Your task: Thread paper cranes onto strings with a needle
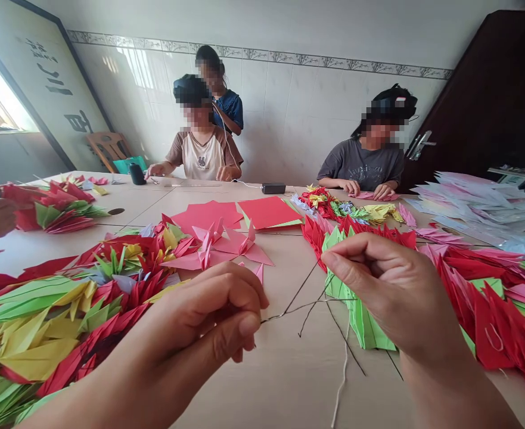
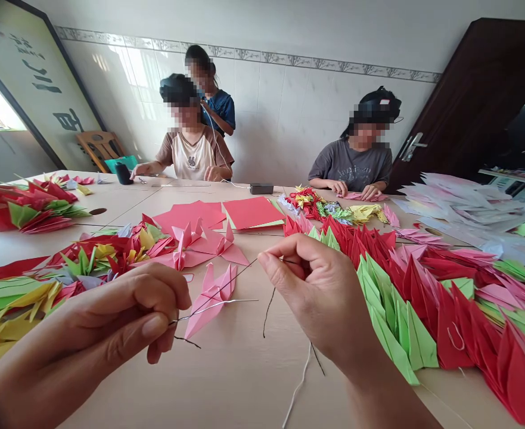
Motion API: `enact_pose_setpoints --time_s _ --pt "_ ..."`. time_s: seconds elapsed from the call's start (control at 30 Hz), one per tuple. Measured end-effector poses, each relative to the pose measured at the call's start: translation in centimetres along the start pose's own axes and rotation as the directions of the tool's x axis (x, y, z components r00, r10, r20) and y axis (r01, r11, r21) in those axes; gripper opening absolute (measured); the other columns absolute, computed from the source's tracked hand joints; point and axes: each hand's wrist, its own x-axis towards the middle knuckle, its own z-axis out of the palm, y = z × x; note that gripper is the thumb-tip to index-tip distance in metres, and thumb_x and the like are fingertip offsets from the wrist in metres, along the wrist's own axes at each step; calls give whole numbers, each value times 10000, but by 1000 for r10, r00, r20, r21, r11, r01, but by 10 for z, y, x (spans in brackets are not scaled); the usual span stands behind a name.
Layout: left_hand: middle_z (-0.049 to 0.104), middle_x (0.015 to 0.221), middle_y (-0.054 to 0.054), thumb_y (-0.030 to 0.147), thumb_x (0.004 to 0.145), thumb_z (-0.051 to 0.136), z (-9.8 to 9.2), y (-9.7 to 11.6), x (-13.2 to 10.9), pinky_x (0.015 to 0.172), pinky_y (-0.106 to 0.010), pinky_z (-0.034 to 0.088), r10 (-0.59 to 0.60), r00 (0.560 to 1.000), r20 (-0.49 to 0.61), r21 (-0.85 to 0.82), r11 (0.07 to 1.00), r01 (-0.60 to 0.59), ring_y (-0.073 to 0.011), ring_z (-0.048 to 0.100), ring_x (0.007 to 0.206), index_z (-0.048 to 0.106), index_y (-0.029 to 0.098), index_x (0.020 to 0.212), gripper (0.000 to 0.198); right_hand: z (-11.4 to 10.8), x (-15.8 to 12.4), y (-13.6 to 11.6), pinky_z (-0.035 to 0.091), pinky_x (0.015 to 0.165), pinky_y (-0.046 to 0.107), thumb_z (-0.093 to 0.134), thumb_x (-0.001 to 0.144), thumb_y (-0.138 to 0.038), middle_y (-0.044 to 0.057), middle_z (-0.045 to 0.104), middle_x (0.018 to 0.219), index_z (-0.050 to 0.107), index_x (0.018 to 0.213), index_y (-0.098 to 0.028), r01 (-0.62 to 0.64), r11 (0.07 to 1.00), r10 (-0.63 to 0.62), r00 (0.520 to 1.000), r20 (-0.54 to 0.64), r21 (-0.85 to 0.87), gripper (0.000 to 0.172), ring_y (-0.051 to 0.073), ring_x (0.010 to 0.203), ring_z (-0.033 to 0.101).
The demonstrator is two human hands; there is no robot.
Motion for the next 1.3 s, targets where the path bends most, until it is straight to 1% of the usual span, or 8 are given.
enact_pose_setpoints --time_s 0.43,0.73,0.9,1.0,1.07,1.13,1.2,1.3 --pt "539 960 14 166 989 445 -1 -2 -2 788 -145 465 97 994 44 141 985 -102 -83 542 872 539 235 872 165 18 -2 1 273 435 203 604 847 -272 -64 375 543 632 709 -191 -158 987 156 973 172 -5 163 96 495 331" --pt "609 1079 36 273 1008 417 7 -5 -7 738 -144 495 -84 994 68 -102 991 91 -69 578 785 578 287 926 181 33 -4 0 284 465 212 586 824 -230 -45 432 566 636 712 -176 -256 966 253 906 339 -37 134 111 528 361" --pt "651 1017 0 303 993 455 10 -1 -3 756 -175 504 -84 994 64 -165 982 93 -100 599 809 599 259 913 170 42 -6 -1 255 446 197 569 830 -148 -62 416 546 586 661 -169 -260 966 236 880 413 0 171 91 507 344" --pt "658 891 5 305 999 440 11 1 -2 754 -182 506 -85 995 45 -211 973 93 -109 609 809 596 258 932 177 43 -7 1 306 469 193 542 852 -122 -57 444 569 594 687 -177 -220 975 213 877 430 -33 182 98 528 400" --pt "637 812 18 320 1000 438 11 2 0 727 -165 498 -80 997 14 -212 974 81 -100 593 774 579 249 890 193 39 -7 2 392 543 204 555 865 -113 -16 570 755 658 821 -191 -135 990 143 906 398 -49 136 117 633 506" --pt "601 758 25 354 992 453 12 3 2 684 -149 486 -91 996 -26 -189 978 85 -89 560 717 564 236 847 217 33 -9 -1 455 653 221 617 861 -119 24 594 1035 691 1004 -233 -38 999 44 942 334 -24 197 143 814 568" --pt "558 714 30 402 978 467 13 3 3 646 -149 477 -105 993 -56 -176 980 93 -88 521 673 557 228 823 249 26 -12 -8 478 693 214 681 864 -165 10 574 1116 683 1090 -295 -12 994 -23 949 314 110 261 139 875 572" --pt "518 688 34 428 964 487 16 2 5 602 -158 459 -115 991 -71 -198 975 99 -90 473 634 559 223 816 263 21 -18 -20 479 635 179 685 903 -209 -33 627 921 700 1008 -309 -98 917 -58 926 372 387 146 102 739 576"
